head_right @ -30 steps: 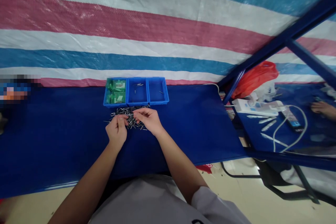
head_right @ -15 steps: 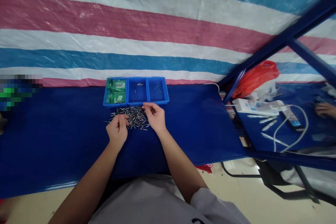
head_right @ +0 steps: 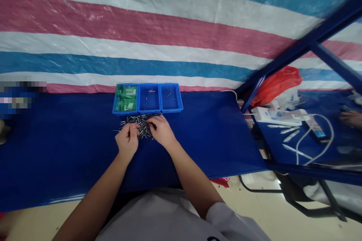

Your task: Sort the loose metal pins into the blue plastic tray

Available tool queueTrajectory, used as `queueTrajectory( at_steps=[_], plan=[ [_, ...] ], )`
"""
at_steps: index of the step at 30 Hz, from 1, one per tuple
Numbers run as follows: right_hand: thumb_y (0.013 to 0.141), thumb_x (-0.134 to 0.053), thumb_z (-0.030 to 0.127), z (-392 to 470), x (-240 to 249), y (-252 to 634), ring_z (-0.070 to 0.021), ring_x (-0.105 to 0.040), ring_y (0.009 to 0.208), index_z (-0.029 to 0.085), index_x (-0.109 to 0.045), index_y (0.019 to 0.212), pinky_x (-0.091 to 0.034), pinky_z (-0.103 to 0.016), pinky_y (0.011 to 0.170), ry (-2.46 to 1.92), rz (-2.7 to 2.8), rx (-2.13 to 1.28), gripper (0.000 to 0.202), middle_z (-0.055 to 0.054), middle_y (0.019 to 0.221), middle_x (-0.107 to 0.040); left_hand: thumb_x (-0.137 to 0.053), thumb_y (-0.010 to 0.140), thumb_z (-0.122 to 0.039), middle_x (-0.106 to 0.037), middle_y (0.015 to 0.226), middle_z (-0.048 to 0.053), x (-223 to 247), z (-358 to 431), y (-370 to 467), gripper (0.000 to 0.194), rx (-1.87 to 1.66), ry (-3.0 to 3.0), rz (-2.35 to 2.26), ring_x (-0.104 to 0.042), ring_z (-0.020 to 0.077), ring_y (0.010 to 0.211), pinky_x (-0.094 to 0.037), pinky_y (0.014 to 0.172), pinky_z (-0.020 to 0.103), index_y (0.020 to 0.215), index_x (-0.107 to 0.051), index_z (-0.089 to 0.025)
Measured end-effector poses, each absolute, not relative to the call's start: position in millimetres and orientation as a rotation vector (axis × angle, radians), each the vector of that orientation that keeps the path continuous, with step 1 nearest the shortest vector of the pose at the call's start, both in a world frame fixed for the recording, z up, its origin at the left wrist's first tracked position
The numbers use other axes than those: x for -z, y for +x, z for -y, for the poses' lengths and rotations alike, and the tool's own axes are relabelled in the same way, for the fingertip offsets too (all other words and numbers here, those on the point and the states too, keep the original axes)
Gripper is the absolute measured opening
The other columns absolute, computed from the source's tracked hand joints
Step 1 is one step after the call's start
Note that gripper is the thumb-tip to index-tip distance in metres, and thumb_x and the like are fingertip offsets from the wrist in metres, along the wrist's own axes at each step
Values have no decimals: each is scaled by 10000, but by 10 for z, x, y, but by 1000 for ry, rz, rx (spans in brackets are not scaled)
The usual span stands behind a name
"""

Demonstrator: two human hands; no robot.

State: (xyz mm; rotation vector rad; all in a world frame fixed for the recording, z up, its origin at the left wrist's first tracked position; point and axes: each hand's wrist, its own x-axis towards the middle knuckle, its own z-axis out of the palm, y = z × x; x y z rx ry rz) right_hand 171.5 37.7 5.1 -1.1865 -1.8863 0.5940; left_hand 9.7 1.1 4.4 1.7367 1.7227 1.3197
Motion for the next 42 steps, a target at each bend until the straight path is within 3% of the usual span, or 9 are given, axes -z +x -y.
queueTrajectory(
  at_steps=[15,23,42],
  plan=[
    [851,-526,95,-357,-68,1698,-197,-686,895,222,-742,974,-562,-349,853,-1192,1790,-642,280,-63,973,-735,-450,970,-352,-668,692,5,-30,-17,99,286,-1319,1744,-1729,-627,129,678,-465,689,244,891,-686,-211],
    [809,-553,124,-361,-94,1697,-165,-660,767,221,-732,989,-570,-309,744,-1203,1690,-680,273,-49,912,-713,-441,973,-367,-663,685,6,-24,-16,98,305,-1310,1751,-1737,-627,132,680,-463,673,244,889,-687,-207],
    [762,-552,76,-365,-72,1693,-155,-663,763,214,-737,953,-581,-302,760,-1197,1713,-695,299,-57,990,-715,-459,967,-340,-669,691,5,-38,-17,101,280,-1321,1748,-1730,-631,129,681,-465,689,240,880,-689,-206]
  ],
)
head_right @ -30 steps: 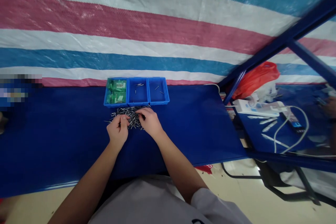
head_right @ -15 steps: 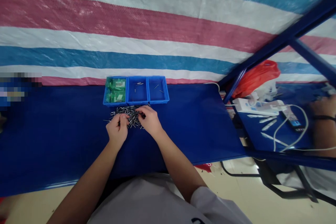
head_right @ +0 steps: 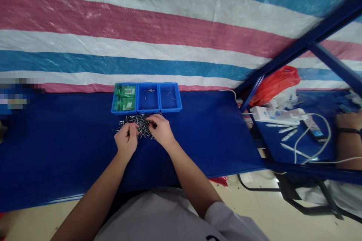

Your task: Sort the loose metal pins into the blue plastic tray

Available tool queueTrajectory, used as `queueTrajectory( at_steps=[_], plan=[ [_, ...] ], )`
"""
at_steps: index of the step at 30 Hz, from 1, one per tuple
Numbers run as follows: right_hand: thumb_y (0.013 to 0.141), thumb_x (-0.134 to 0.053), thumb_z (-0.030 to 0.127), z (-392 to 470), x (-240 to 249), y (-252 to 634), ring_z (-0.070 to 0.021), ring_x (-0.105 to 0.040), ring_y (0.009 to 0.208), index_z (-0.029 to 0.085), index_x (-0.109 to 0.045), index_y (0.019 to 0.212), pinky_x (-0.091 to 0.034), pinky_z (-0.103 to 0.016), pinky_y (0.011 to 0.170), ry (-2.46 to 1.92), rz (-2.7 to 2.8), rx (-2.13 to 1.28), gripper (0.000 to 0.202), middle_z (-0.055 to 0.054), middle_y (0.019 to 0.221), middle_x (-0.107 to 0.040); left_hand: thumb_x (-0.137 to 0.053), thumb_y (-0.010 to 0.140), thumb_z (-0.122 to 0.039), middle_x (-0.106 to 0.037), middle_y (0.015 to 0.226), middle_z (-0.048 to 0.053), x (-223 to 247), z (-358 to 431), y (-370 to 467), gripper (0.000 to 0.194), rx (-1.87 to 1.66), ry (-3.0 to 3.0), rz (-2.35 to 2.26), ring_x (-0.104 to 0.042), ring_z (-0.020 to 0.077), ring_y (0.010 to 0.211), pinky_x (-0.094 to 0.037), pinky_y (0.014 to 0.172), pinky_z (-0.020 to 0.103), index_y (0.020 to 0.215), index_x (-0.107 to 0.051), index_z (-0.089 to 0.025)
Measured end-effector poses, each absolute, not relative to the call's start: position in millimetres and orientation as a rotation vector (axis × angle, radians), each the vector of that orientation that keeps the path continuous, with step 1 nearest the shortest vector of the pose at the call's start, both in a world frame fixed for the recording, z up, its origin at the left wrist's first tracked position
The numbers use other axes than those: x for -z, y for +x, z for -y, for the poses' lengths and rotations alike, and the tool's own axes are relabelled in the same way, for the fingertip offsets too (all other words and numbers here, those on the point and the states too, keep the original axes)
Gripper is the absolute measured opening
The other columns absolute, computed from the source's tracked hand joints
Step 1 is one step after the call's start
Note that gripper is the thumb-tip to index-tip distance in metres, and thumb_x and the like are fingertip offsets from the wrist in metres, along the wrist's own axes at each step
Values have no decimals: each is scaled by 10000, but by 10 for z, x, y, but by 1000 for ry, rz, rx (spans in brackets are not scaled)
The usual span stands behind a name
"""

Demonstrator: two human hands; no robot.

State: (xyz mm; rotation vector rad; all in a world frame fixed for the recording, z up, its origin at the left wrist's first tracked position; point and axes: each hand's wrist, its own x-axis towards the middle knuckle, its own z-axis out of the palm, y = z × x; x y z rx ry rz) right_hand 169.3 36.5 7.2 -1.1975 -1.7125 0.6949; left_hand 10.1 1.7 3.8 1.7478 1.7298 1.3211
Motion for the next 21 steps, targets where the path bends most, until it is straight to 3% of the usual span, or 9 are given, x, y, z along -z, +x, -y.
queueTrajectory(
  at_steps=[6,11,15,21],
  plan=[
    [748,-559,64,-358,-93,1676,-144,-657,753,209,-740,935,-576,-292,738,-1142,1649,-691,298,-45,947,-715,-466,964,-318,-678,705,3,-39,-18,100,264,-1325,1766,-1729,-632,125,691,-464,705,239,877,-687,-204],
    [745,-713,193,-338,-125,1640,-150,-686,785,204,-723,896,-593,-300,744,-1084,1319,-949,152,-57,982,-715,-510,940,-282,-700,772,13,-44,-30,109,208,-1368,1928,-1663,-632,131,731,-470,740,250,886,-693,-200],
    [671,-825,263,-340,-104,1601,-168,-702,831,209,-714,891,-594,-324,787,-980,1071,-1225,253,-38,917,-734,-578,895,-237,-677,736,-2,-76,-41,139,123,-1398,2117,-1528,-595,122,673,-462,721,256,909,-698,-215],
    [620,-875,320,-353,-97,1594,-170,-713,857,212,-721,910,-591,-344,851,-945,996,-1370,345,-34,947,-753,-636,851,-244,-599,634,-38,-62,-33,166,82,-1419,2131,-1513,-550,105,592,-467,699,248,920,-674,-224]
  ],
)
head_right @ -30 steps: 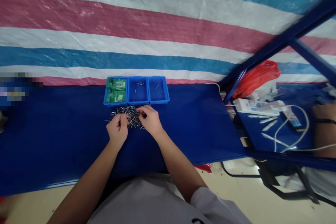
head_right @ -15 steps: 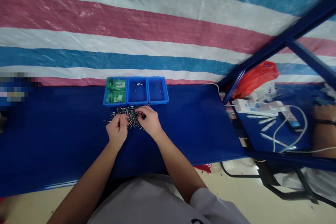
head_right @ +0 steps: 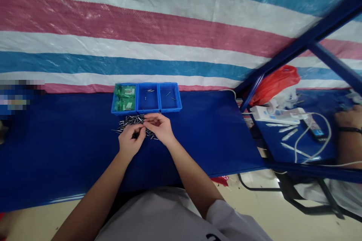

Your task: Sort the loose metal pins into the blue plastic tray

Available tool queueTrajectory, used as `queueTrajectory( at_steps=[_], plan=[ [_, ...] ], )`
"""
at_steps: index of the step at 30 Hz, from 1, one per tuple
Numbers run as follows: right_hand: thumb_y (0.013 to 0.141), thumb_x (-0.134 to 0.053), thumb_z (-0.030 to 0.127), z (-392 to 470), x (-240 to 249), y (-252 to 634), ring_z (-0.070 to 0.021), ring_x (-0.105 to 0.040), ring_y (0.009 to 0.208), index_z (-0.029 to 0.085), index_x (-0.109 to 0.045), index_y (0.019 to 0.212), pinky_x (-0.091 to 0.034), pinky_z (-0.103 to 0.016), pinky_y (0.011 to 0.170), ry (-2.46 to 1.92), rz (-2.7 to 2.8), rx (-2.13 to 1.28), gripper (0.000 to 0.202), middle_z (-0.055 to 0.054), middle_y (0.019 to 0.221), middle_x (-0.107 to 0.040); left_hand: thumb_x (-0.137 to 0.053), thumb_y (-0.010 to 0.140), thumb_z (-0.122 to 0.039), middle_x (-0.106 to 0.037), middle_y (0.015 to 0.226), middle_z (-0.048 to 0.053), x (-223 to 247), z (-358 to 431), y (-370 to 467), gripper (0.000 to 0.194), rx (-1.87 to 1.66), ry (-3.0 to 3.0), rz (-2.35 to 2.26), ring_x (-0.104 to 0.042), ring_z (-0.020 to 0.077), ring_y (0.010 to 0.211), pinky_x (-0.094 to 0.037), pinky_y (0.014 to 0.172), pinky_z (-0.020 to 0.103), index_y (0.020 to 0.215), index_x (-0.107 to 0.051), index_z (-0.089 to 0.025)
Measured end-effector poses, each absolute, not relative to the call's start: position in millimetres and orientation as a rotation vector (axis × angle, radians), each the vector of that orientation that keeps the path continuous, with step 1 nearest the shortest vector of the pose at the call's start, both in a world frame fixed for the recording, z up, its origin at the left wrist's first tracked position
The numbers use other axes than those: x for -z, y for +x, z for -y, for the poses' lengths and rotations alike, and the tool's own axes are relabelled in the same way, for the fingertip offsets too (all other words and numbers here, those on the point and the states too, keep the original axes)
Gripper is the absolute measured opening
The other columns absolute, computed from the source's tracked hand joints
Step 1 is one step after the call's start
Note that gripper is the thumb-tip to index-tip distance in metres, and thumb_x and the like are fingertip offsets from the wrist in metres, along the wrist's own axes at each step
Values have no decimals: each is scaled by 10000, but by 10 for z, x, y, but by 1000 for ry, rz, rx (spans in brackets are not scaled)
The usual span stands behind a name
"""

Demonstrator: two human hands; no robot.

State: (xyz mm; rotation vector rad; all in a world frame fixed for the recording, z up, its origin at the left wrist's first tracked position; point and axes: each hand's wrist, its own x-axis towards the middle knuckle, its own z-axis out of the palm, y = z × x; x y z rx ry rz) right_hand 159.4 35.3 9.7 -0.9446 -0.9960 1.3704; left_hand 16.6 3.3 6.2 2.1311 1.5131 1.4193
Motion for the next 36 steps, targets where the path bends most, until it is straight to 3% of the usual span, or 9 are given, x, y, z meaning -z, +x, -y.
queueTrajectory(
  at_steps=[5,12,17,21,36],
  plan=[
    [619,-883,301,-358,-125,1626,-184,-720,883,218,-711,952,-607,-342,823,-909,985,-1458,384,-29,929,-749,-668,830,-317,-587,621,-46,0,-35,171,154,-1370,2070,-1552,-593,122,639,-486,733,260,946,-647,-218],
    [585,-899,291,-368,-97,1605,-186,-720,879,227,-684,962,-609,-369,849,-885,960,-1458,438,-26,975,-738,-617,870,-283,-584,630,-37,-17,-33,162,106,-1359,2052,-1587,-567,114,623,-465,697,248,940,-659,-216],
    [637,-876,271,-339,-167,1605,-178,-726,868,269,-653,1099,-605,-376,856,-844,952,-1447,513,-10,1009,-735,-592,884,-282,-633,703,-17,-12,-19,150,135,-1369,1954,-1632,-603,122,672,-479,712,249,984,-657,-218],
    [664,-861,295,-328,-221,1604,-176,-727,851,230,-687,963,-597,-390,888,-891,937,-1407,352,-19,944,-754,-592,886,-298,-647,724,-15,-10,-19,139,135,-1357,1856,-1675,-623,122,688,-486,718,247,979,-647,-218],
    [637,-872,386,-318,-250,1608,-161,-715,737,204,-692,833,-618,-360,781,-940,984,-1394,322,-30,866,-762,-526,934,-336,-690,799,15,-9,-9,119,174,-1343,1753,-1654,-664,131,750,-505,720,246,978,-629,-203]
  ],
)
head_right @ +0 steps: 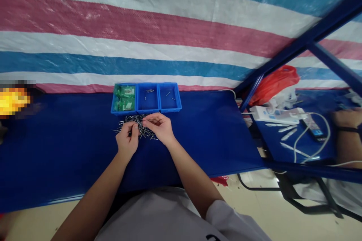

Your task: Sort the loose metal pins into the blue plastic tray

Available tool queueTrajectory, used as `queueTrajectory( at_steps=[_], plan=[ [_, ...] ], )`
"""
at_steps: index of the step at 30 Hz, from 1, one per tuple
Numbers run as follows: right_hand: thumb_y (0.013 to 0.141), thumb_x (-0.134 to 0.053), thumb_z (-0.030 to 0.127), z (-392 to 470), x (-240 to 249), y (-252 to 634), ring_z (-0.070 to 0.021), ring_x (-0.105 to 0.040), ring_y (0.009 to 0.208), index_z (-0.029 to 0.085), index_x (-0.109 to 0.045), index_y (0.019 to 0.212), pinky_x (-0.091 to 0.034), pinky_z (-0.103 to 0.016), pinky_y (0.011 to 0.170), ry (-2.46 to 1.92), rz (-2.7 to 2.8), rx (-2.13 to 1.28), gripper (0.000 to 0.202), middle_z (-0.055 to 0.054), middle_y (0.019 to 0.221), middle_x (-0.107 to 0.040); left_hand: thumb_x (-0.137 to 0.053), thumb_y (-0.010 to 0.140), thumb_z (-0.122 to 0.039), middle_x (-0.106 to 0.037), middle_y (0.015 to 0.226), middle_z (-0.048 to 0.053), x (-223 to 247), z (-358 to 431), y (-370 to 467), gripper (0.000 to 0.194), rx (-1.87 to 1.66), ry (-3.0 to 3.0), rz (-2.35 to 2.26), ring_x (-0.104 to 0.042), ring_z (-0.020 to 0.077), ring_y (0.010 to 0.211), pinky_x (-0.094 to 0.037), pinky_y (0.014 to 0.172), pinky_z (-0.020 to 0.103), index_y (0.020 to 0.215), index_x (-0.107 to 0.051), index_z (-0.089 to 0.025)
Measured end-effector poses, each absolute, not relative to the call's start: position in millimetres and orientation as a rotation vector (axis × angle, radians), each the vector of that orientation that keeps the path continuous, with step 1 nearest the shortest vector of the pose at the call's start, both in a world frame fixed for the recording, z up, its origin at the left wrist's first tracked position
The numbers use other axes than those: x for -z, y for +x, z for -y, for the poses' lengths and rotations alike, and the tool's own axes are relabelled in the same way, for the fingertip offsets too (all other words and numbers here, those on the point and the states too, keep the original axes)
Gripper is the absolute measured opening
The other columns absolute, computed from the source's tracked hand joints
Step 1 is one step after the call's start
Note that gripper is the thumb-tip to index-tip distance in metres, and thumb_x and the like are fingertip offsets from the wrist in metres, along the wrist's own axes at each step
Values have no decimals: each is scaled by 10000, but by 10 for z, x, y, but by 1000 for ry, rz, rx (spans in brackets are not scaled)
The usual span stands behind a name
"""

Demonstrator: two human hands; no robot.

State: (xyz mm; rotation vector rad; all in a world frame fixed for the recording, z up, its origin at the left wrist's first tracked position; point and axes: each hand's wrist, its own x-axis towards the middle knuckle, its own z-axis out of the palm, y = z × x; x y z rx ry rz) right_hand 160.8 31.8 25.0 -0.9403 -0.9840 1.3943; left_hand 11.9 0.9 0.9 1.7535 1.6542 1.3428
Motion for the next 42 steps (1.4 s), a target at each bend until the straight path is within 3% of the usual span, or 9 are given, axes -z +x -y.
queueTrajectory(
  at_steps=[8,16,31,38,42],
  plan=[
    [671,-845,418,-318,-266,1622,-145,-677,608,201,-706,813,-605,-325,658,-992,1018,-1376,294,-11,736,-727,-552,925,-356,-703,876,21,-2,-13,129,234,-1356,1686,-1638,-682,127,769,-518,718,242,1092,-621,-208],
    [688,-834,394,-304,-255,1597,-150,-679,604,212,-748,847,-586,-309,634,-1014,1098,-1345,256,-9,716,-723,-508,951,-345,-635,642,-40,-45,-21,137,184,-1317,1650,-1666,-610,90,571,-474,631,213,988,-615,-200],
    [711,-815,391,-271,-283,1590,-135,-639,583,231,-751,822,-541,-276,563,-1019,1209,-1306,205,-15,758,-714,-496,956,-347,-634,627,-28,-59,-22,112,222,-1317,1701,-1731,-606,100,579,-469,644,215,881,-642,-198],
    [742,-780,428,-277,-275,1604,-132,-609,552,220,-729,772,-536,-277,543,-1084,1198,-1265,216,-21,754,-711,-537,935,-370,-704,809,10,-44,-11,126,220,-1344,1717,-1670,-662,119,693,-504,696,240,1037,-641,-207],
    [760,-759,453,-281,-269,1625,-134,-597,545,211,-719,745,-525,-271,533,-1110,1242,-1242,246,-11,694,-683,-577,915,-388,-684,745,-12,-23,-12,136,277,-1352,1676,-1661,-660,115,667,-511,688,242,1122,-614,-207]
  ],
)
